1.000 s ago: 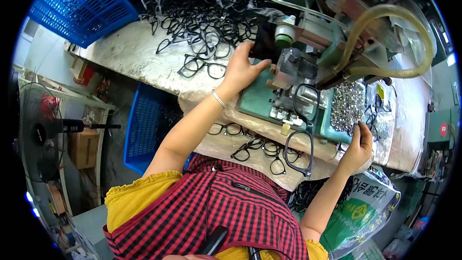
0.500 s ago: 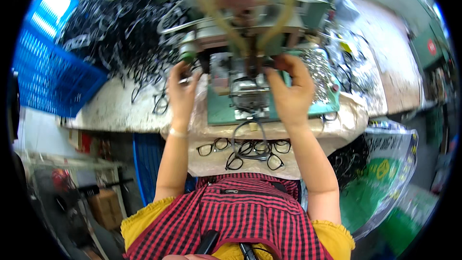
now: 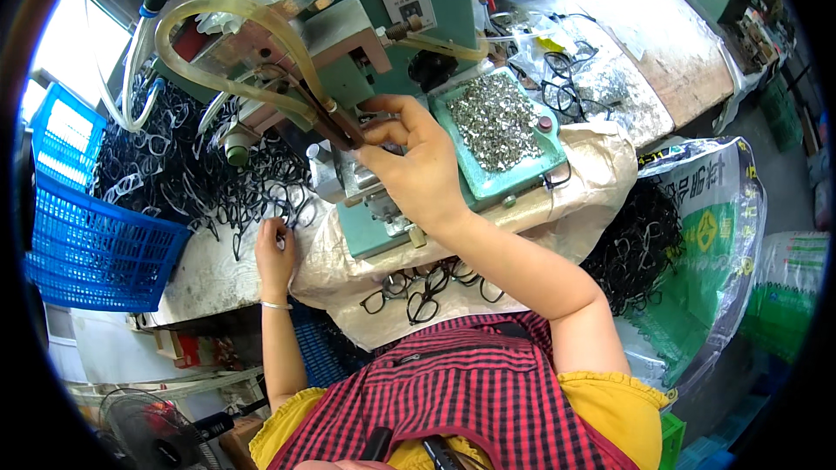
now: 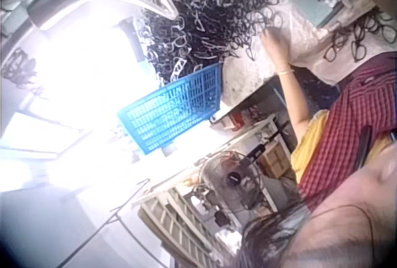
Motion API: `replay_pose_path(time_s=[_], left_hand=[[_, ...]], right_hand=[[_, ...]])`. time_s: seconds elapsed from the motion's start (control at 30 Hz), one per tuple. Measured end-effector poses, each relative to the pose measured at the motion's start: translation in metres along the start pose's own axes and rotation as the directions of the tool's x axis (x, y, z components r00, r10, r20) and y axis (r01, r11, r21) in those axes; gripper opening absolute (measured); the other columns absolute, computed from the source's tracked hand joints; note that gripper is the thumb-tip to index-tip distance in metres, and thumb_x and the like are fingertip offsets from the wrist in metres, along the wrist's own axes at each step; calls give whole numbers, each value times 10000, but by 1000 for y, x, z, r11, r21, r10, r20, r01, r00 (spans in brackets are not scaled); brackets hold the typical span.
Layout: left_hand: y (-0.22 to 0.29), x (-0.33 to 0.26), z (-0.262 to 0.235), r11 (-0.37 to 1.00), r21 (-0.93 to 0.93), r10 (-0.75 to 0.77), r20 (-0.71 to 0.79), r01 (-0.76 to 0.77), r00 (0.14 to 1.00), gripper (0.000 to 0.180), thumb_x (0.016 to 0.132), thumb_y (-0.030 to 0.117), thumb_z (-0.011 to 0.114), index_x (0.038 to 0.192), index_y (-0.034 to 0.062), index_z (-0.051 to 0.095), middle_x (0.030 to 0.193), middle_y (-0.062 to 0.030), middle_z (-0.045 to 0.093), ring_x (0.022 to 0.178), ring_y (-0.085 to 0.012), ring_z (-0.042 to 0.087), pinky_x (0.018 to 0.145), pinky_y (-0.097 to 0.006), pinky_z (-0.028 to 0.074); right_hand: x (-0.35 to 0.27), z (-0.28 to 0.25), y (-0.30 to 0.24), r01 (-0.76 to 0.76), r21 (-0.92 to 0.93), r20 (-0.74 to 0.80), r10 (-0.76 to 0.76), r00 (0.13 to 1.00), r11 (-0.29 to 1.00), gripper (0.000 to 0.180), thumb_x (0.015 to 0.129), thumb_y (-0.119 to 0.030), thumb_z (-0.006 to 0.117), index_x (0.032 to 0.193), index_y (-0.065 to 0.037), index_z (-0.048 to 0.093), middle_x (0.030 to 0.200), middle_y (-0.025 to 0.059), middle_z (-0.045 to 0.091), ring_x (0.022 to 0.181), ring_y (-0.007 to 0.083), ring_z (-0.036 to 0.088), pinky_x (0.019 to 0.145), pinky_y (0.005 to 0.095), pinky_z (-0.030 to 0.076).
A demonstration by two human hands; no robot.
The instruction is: The person repeatedly picks up black eyeglass frames from a pile, places them into a green jig on a machine, and presses a lever to attach small metal nose pads. The finished glasses are placed on the table.
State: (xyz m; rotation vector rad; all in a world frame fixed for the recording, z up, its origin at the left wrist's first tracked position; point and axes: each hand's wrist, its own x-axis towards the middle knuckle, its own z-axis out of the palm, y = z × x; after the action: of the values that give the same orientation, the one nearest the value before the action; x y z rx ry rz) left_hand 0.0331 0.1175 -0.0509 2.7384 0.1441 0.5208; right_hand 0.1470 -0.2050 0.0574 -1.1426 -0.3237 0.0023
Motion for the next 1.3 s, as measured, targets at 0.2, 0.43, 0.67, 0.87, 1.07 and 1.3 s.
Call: replay_pose_path(time_s=[0.2, 0.43, 0.67, 0.87, 1.07, 1.3], left_hand=[[17, 4, 7, 998, -19, 54, 132, -52, 990, 170, 806, 105, 721, 938, 62, 623, 1000, -146, 607, 975, -348, 593, 811, -445, 475], [30, 22, -12, 998, 50, 33, -134, -27, 990, 114, 943, 124, 637, 984, 32, 584, 994, -185, 635, 788, -355, 611, 725, -425, 513], [183, 67, -81, 646, -501, 171, -640, -576, 749, 153, 997, -8, 503, 1121, -62, 577, 1029, -180, 650, 821, -208, 667, 691, -313, 619], [197, 80, -73, 508, -673, 49, -601, -537, 798, 194, 998, -8, 547, 1146, -126, 588, 1098, -209, 618, 990, -254, 670, 816, -376, 651], [194, 84, -79, 580, -607, 144, -580, -543, 802, 175, 1021, 11, 520, 1130, -96, 605, 1063, -176, 657, 954, -215, 672, 810, -353, 636], [193, 67, -78, 571, -581, 254, -546, -579, 798, 85, 917, -31, 621, 975, -44, 681, 1042, -180, 734, 874, -224, 702, 817, -378, 574]], right_hand=[[1, -13, 4, 3, -182, -9, -4, 1000, 983, 507, 820, -24, 725, 1282, 39, 525, 857, 37, 712, 844, 70, 615, 789, 228, 466], [0, -4, 6, -61, 46, 21, 60, 998, 997, 556, 820, -26, 734, 1315, 52, 494, 850, 29, 704, 827, 75, 605, 778, 231, 463], [-8, 2, -9, -172, 199, 5, 175, 985, 965, 575, 819, 39, 721, 1337, 56, 472, 852, 17, 689, 840, 84, 616, 815, 226, 459], [-6, 1, -5, -170, 183, 15, 170, 985, 968, 560, 819, 63, 713, 1328, 37, 482, 857, 15, 660, 816, 93, 612, 807, 231, 453], [-5, 2, -4, -157, 233, -12, 165, 986, 960, 517, 839, 84, 680, 1318, 36, 489, 926, 59, 713, 895, 109, 644, 870, 245, 470], [-24, -2, -21, -36, -135, 36, 41, 998, 990, 553, 848, -14, 663, 1372, 20, 488, 1159, 140, 703, 1085, 179, 643, 967, 325, 483]])
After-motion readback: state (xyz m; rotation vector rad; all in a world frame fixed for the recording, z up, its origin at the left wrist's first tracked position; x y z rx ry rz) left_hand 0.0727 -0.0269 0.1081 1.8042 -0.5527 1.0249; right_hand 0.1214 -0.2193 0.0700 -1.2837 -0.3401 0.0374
